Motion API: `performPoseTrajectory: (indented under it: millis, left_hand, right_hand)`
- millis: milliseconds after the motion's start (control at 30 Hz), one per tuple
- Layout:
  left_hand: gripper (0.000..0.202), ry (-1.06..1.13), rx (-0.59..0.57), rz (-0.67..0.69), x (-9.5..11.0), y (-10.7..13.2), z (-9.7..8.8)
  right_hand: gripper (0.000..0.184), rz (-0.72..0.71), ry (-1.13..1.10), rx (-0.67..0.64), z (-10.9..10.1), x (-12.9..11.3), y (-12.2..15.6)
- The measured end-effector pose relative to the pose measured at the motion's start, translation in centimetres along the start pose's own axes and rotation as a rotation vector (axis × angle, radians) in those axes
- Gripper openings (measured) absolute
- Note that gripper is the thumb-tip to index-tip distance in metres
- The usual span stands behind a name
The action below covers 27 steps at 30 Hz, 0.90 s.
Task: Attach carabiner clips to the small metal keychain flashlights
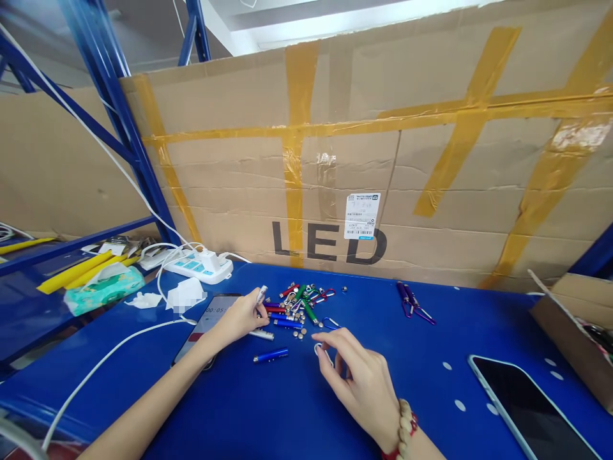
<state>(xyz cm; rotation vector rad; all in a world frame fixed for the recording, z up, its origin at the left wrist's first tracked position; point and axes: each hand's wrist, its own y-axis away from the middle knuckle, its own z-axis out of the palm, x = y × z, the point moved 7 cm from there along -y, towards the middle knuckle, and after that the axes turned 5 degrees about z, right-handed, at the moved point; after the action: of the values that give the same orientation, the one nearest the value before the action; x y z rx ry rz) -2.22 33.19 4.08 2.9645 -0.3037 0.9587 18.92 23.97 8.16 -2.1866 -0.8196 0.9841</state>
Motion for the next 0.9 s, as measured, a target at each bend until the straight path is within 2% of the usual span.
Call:
performPoseTrajectory:
  millis: [67,200,333,467,567,667,733,900]
  left_hand:
    - [0.033,0.126,-0.008,0.020,1.0,0.3,-0.1]
    - [0.045,0.659,-0.155,0.044,3.9,1.6,1.4]
    - [0.048,0.856,-0.323,-0.014,5.4,2.9,3.9]
    - [0.056,0.889,-0.434,-0.109,4.9,3.3,5.7]
    - [0.052,0.913,-0.463,-0.103,5.0,3.3,6.0]
    - [0.043,0.907,-0.439,0.055,6.5,3.5,5.2]
    - [0.043,0.848,-0.400,0.187,7.8,3.8,4.5]
    - [0.027,0.470,-0.329,0.470,9.5,4.9,4.4]
  right_hand:
    - [0.014,0.007,0.008,-0.012,0.2,-0.1,0.0]
    - [0.016,-0.016,0.059,-0.040,0.7,-0.4,0.2]
    - [0.020,-0.115,0.143,-0.057,1.1,-0.9,0.4]
    - [0.018,-0.231,0.193,-0.077,1.0,-1.6,0.3]
    - [0.021,-0.303,0.209,-0.102,0.7,-1.9,0.3]
    - [0.026,-0.382,0.228,-0.103,0.4,-2.1,0.5]
    - [0.024,-0.376,0.196,-0.071,0.0,-2.1,0.5]
    - [0.010,-0.151,0.023,0.129,-1.9,-1.6,-0.2]
